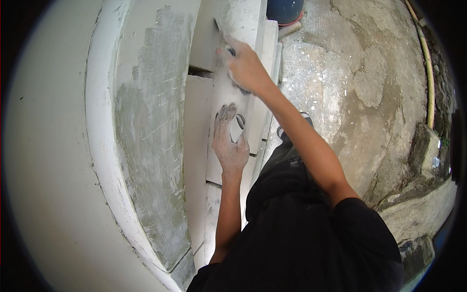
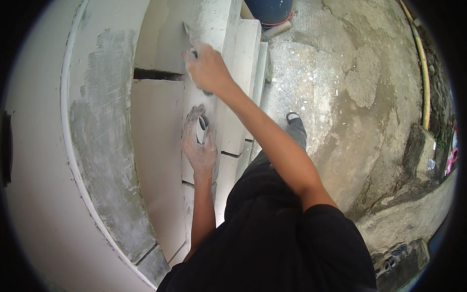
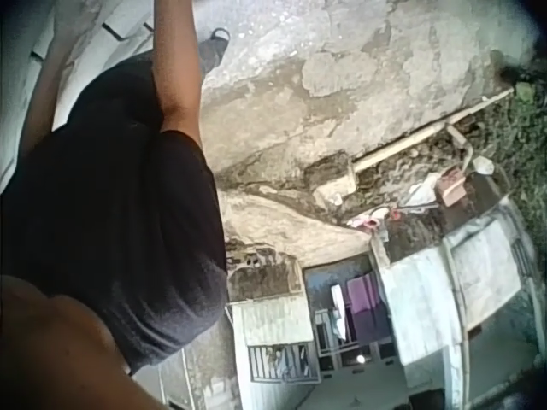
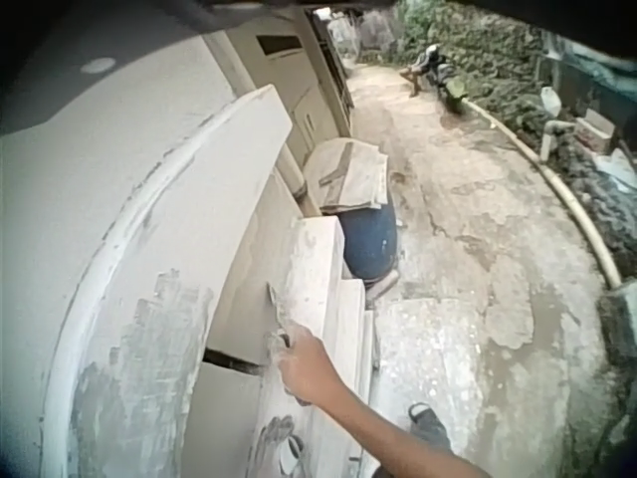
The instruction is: Scraping and smoothing concrete wall surfaces using a metal scraper tool.
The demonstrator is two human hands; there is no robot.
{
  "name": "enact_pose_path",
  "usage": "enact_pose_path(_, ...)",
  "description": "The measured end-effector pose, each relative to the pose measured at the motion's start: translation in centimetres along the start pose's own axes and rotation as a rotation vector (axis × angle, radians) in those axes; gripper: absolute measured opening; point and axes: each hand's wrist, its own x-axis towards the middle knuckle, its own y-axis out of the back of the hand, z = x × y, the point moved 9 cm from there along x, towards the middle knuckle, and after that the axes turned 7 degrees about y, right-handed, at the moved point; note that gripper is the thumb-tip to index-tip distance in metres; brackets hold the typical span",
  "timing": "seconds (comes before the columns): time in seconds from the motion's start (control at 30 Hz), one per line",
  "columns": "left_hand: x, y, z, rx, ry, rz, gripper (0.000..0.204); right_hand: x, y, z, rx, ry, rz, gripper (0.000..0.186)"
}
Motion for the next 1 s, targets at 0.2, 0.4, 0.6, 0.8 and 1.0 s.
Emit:
enact_pose_path(0.2, 0.4, 0.0, 0.3, 0.002, -0.064, 0.018, 0.054, 3.2, 0.4, 0.0, 0.055, -0.12, -0.154, 0.06)
enact_pose_path(0.4, 0.3, 0.2, 0.2, 0.025, -0.033, 0.013, 0.051, 1.3, 0.0, 0.5, 0.109, -0.102, -0.154, 0.059)
enact_pose_path(0.6, 0.7, 0.0, 0.1, 0.026, -0.027, 0.015, 0.051, 3.7, 1.3, 0.5, -0.037, -0.121, -0.146, 0.058)
enact_pose_path(0.8, -1.4, 2.2, -1.0, -0.083, 0.119, 0.21, 0.036, -6.2, -0.1, -2.5, 0.247, -0.163, -0.344, 0.051)
enact_pose_path(1.0, -2.0, 3.4, -3.4, -0.255, 0.213, 0.356, 0.038, -8.5, -1.6, -4.0, 0.323, -0.057, -0.271, 0.03)
